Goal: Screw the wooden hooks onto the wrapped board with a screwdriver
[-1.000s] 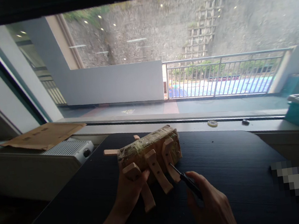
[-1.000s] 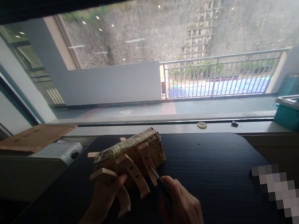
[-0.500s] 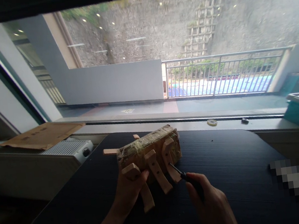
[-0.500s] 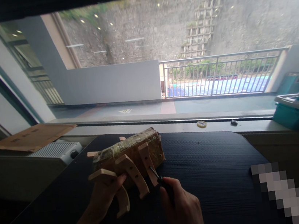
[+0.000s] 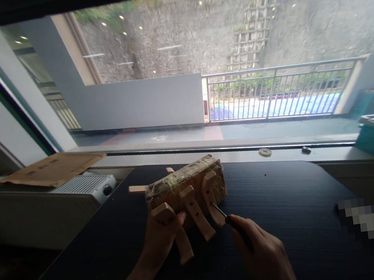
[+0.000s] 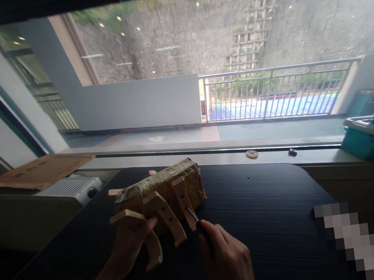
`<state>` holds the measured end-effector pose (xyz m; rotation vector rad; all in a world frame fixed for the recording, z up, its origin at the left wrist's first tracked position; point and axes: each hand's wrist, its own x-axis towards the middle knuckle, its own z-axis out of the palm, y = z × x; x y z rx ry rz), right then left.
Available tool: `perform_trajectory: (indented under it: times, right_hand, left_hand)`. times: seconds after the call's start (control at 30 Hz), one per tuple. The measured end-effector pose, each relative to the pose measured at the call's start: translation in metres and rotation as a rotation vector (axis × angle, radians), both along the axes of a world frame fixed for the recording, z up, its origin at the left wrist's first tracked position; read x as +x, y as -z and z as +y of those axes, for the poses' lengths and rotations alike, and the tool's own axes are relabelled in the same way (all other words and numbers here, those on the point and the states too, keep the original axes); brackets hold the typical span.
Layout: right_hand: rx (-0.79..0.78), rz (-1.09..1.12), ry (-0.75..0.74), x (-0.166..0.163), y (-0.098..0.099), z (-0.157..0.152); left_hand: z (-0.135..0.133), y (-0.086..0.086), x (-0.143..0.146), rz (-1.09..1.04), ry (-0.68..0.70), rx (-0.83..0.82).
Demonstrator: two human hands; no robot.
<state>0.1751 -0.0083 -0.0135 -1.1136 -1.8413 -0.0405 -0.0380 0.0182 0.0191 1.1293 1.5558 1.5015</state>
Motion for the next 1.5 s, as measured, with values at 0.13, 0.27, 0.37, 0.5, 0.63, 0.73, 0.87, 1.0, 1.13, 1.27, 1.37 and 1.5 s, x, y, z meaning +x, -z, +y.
perform_trajectory:
  times: [0.13, 0.27, 0.37, 0.5, 0.63, 0.73, 0.87, 1.0, 1.13, 1.27, 1.37, 1.5]
  right_hand:
    - [-0.051, 0.030, 0.009, -0.0006, 0.0021, -0.0008]
    - [0.048, -0.063, 0.040, -0.0003, 0.0011, -0.0008]
    - [0.128, -0.139, 0.022, -0.0006, -0.0013, -0.0005]
    - [0.131, -0.111, -0.029, -0.0022, -0.0030, 0.0000]
    - [-0.041, 0.055, -0.043, -0.0023, -0.0019, -0.0001]
    - [-0.116, 0.116, -0.029, -0.0012, -0.0009, -0.0011]
    - [-0.006, -0.017, 0.003, -0.0009, -0.0019, -0.0028]
    - [0.149, -0.129, -0.010, -0.0019, -0.0058, -0.0030]
    - [0.096, -0.060, -0.056, -0.0021, -0.0071, -0.0018]
    - [-0.065, 0.089, -0.035, -0.0011, -0.0048, -0.0009]
    - [-0.076, 0.083, -0.014, -0.0004, -0.0032, -0.0012]
    - [0.045, -0.040, -0.015, -0.0001, -0.0049, -0.0026]
  left_hand:
    - [0.0003, 0.0012, -0.0007, 0.017, 0.005, -0.005]
    - [0.0002, 0.0005, 0.0003, 0.013, -0.014, 0.001]
    - [0.0004, 0.0010, 0.0002, 0.009, -0.019, -0.002]
    - [0.0006, 0.0022, -0.0011, 0.032, -0.002, 0.006]
    - [0.0005, 0.0023, -0.0008, 0.032, 0.001, 0.026]
    - [-0.0002, 0.0015, 0.0005, 0.022, -0.011, 0.023]
    - [-0.0013, -0.0001, 0.0020, -0.003, 0.005, 0.005]
    - [-0.0001, 0.0014, 0.0019, -0.023, 0.025, 0.018]
    - [0.0003, 0.0049, -0.0003, 0.008, 0.034, 0.019]
    - [-0.0023, 0.0048, -0.0013, 0.035, 0.048, 0.008]
    - [-0.0036, 0.0025, -0.0002, 0.046, 0.027, 0.008]
    - [-0.0033, -0.0007, 0.0021, 0.052, -0.008, 0.000]
